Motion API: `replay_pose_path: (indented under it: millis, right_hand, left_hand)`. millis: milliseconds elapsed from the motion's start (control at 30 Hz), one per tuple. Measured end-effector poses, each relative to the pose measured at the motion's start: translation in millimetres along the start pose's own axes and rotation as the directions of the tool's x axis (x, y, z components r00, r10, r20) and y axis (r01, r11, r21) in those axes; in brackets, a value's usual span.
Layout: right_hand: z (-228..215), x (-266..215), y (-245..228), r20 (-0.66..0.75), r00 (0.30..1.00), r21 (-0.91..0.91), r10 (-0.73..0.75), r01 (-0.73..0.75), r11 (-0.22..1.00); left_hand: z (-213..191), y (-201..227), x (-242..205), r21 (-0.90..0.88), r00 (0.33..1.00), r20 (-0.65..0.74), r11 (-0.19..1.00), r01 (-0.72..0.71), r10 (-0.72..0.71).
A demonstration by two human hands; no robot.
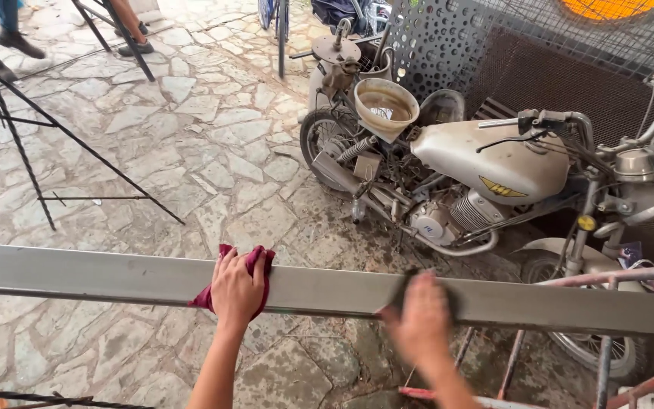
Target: Sanding and wiping down a long metal beam placed on stands to prepare its surface.
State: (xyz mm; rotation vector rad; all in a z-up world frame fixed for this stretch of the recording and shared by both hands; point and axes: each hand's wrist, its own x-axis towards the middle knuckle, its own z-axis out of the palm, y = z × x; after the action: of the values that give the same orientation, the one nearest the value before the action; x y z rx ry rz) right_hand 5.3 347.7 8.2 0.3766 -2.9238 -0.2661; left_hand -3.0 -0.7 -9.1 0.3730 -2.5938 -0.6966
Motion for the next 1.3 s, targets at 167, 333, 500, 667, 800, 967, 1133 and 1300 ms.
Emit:
replay_pose_path:
  millis: [167,333,500,667,800,967,1133,1300]
  right_hand:
    - [-34,47,-19,-0.136,0.962,0.197,0.235,-0.207,0.958]
    - [-57,-6,-47,0.180,0.981,0.334,-0.076,0.011,0.943]
    - [9,35,62,0.080,0.978,0.073,0.195,-0.200,0.977]
    - [-67,15,-38,0.390,0.918,-0.142,-0.073,0.139,0.980]
    - [21,4,38,-0.008,0.998,0.139,-0.056,0.057,0.989]
    - [7,37,64,0.134,0.976,0.114,0.169,-0.185,0.976]
    - [0,-6,28,-0.067,0.990,0.375,-0.120,0.137,0.917]
    - [63,36,110,-0.265,0.964,-0.058,-0.023,0.008,0.998]
  left_hand:
    - [-2,7,-2,0.073,0.994,0.062,0.994,0.085,-0.089]
    - [0,6,-4,0.060,1.000,-0.019,0.998,-0.023,0.024]
    - [3,21,-7,0.068,1.000,0.003,0.997,-0.028,0.028]
    - [29,64,-20,0.001,0.994,0.100,0.999,-0.037,0.037]
    - [49,79,-24,0.001,0.990,0.082,0.993,-0.114,0.113]
    - [72,102,-43,-0.018,0.984,0.037,0.984,-0.176,0.176]
    - [77,111,-44,0.018,0.983,0.028,0.983,-0.185,0.184]
    - [81,126,-45,0.014,0.985,0.032,0.985,-0.171,0.170]
